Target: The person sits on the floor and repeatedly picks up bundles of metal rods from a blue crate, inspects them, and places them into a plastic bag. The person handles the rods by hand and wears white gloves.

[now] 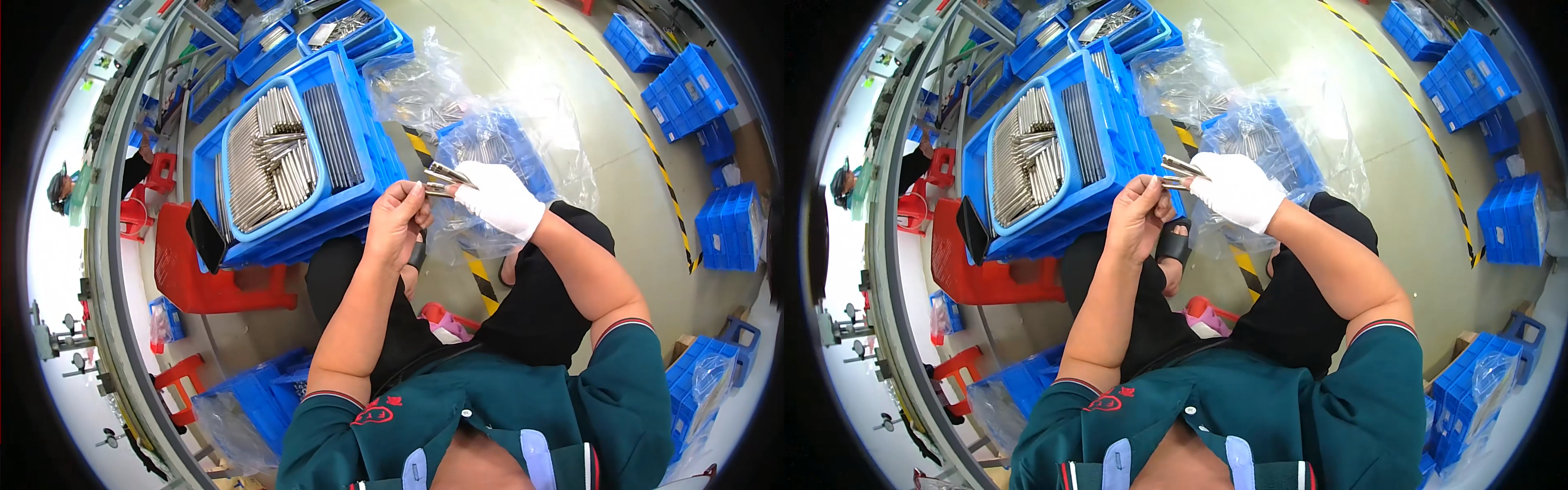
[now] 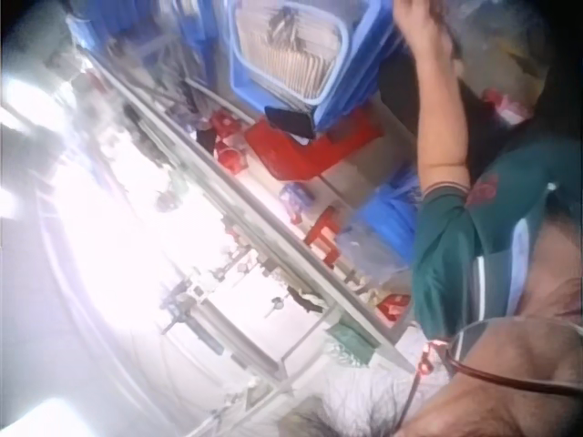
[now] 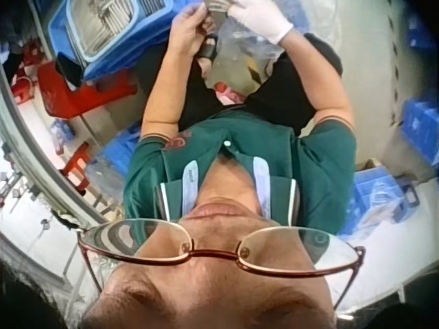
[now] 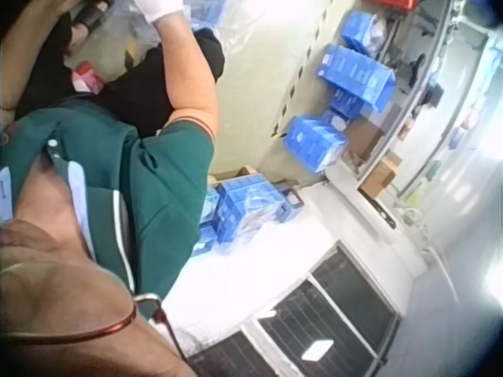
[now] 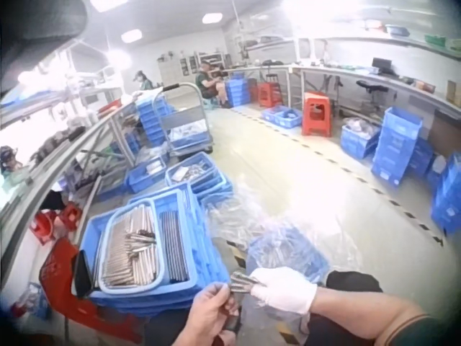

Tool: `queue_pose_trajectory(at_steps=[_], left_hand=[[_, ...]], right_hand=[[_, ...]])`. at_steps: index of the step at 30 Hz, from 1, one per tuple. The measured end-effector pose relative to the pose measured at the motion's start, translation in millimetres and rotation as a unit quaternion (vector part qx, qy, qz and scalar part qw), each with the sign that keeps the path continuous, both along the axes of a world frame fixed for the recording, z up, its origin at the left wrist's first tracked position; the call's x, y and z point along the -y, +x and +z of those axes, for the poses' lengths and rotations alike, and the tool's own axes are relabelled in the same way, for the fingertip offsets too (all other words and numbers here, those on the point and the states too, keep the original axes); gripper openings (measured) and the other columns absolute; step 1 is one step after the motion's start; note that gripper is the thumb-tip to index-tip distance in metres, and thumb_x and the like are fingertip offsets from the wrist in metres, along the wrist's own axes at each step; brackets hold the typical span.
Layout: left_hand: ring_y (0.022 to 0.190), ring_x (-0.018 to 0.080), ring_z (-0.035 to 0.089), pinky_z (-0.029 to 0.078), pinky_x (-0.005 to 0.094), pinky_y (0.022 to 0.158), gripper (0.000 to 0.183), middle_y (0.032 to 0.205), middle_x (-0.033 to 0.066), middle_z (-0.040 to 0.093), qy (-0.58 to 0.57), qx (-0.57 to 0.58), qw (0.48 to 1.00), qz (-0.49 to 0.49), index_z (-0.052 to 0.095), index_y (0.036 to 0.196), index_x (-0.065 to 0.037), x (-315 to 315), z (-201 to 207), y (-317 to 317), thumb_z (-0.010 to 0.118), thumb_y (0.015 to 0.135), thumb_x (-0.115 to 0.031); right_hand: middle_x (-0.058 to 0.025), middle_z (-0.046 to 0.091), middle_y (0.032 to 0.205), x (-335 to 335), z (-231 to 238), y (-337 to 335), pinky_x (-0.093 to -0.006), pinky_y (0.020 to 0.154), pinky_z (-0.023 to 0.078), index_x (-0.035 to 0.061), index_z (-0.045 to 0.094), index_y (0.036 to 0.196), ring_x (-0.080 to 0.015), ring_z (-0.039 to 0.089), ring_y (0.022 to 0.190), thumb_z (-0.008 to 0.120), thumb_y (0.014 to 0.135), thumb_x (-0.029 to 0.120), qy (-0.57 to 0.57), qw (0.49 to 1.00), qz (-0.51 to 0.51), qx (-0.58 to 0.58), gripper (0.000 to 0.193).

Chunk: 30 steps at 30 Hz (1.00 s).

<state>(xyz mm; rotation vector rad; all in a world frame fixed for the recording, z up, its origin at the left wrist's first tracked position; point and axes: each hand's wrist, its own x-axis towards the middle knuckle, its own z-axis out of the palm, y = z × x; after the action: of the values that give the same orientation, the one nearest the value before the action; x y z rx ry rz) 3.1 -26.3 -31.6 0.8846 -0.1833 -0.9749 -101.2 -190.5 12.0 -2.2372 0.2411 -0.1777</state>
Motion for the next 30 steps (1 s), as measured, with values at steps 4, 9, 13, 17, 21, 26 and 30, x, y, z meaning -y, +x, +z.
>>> queue_pose_trajectory(at_steps=[4, 9, 13, 17, 21, 26, 30], left_hand=[[0.058, 0.0098, 0.046, 0.039, 0.0248, 0.055, 0.013, 0.069, 0.0030, 0.055, 0.008, 0.032, 0.999, 0.003, 0.057, 0.088, -0.004, 3.5, -1.5, -0.1, 0.063, 0.089, -0.015], [0.061, 0.0101, 0.054, 0.044, 0.0231, 0.058, 0.013, 0.075, 0.0066, 0.061, 0.038, 0.092, 0.995, -0.003, 0.059, 0.093, -0.002, 3.3, 7.0, -0.4, 0.065, 0.087, -0.012], [0.061, 0.0101, 0.056, 0.046, 0.0227, 0.057, 0.016, 0.076, 0.0078, 0.063, 0.073, 0.086, 0.994, -0.004, 0.060, 0.094, 0.000, 1.8, 6.1, -3.1, 0.066, 0.086, -0.013], [0.057, 0.0103, 0.051, 0.042, 0.0239, 0.055, 0.016, 0.069, 0.0052, 0.058, 0.116, 0.179, 0.976, 0.048, 0.061, 0.091, 0.002, 2.7, 7.7, -4.9, 0.062, 0.089, -0.013], [0.055, 0.0076, 0.042, 0.036, 0.0223, 0.052, 0.019, 0.064, 0.0007, 0.051, 0.086, 0.171, 0.978, 0.085, 0.060, 0.090, 0.004, 2.3, 15.2, -1.1, 0.062, 0.090, -0.015], [0.054, 0.0064, 0.038, 0.031, 0.0216, 0.050, 0.016, 0.063, -0.0012, 0.048, 0.066, 0.131, 0.988, 0.049, 0.061, 0.084, 0.000, 5.3, 13.7, -5.4, 0.063, 0.089, -0.015], [0.054, 0.0057, 0.037, 0.030, 0.0214, 0.049, 0.016, 0.062, -0.0021, 0.047, 0.081, 0.118, 0.989, 0.042, 0.060, 0.078, -0.003, 5.6, 14.3, -6.1, 0.065, 0.088, -0.015]], right_hand=[[-0.0184, 0.057, 0.076, 1.4, 2.2, -1.7, -0.0387, 0.063, 0.043, 0.0023, 0.058, 0.093, -0.0339, 0.057, 0.070, 0.057, 0.087, 0.024, -0.007, 1.000, -0.005, -0.002, 0.023], [-0.0179, 0.057, 0.074, 3.2, 1.6, -5.5, -0.0431, 0.064, 0.044, 0.0045, 0.053, 0.085, -0.0369, 0.058, 0.072, 0.053, 0.087, 0.028, -0.018, 1.000, -0.009, -0.002, 0.024], [-0.0181, 0.058, 0.074, -2.8, -3.7, -3.9, -0.0432, 0.064, 0.044, 0.0048, 0.054, 0.086, -0.0371, 0.058, 0.072, 0.053, 0.088, 0.030, -0.031, 0.999, -0.019, -0.001, 0.025], [-0.0179, 0.058, 0.074, -0.7, 0.0, -5.8, -0.0434, 0.065, 0.044, 0.0049, 0.054, 0.087, -0.0374, 0.058, 0.073, 0.053, 0.088, 0.031, -0.030, 0.999, -0.014, -0.001, 0.026], [-0.0177, 0.058, 0.074, 9.1, 1.0, -7.4, -0.0434, 0.065, 0.044, 0.0054, 0.054, 0.087, -0.0374, 0.058, 0.072, 0.053, 0.088, 0.030, -0.044, 0.999, -0.008, -0.001, 0.025], [-0.0174, 0.059, 0.074, -1.6, 10.7, -7.7, -0.0437, 0.065, 0.044, 0.0067, 0.055, 0.087, -0.0371, 0.058, 0.073, 0.052, 0.087, 0.029, -0.041, 0.999, 0.012, -0.032, 0.023], [-0.0163, 0.059, 0.071, -3.5, 6.0, -8.3, -0.0418, 0.061, 0.045, 0.0071, 0.057, 0.089, -0.0359, 0.059, 0.069, 0.056, 0.086, 0.027, -0.086, 0.996, 0.004, -0.003, 0.020]])
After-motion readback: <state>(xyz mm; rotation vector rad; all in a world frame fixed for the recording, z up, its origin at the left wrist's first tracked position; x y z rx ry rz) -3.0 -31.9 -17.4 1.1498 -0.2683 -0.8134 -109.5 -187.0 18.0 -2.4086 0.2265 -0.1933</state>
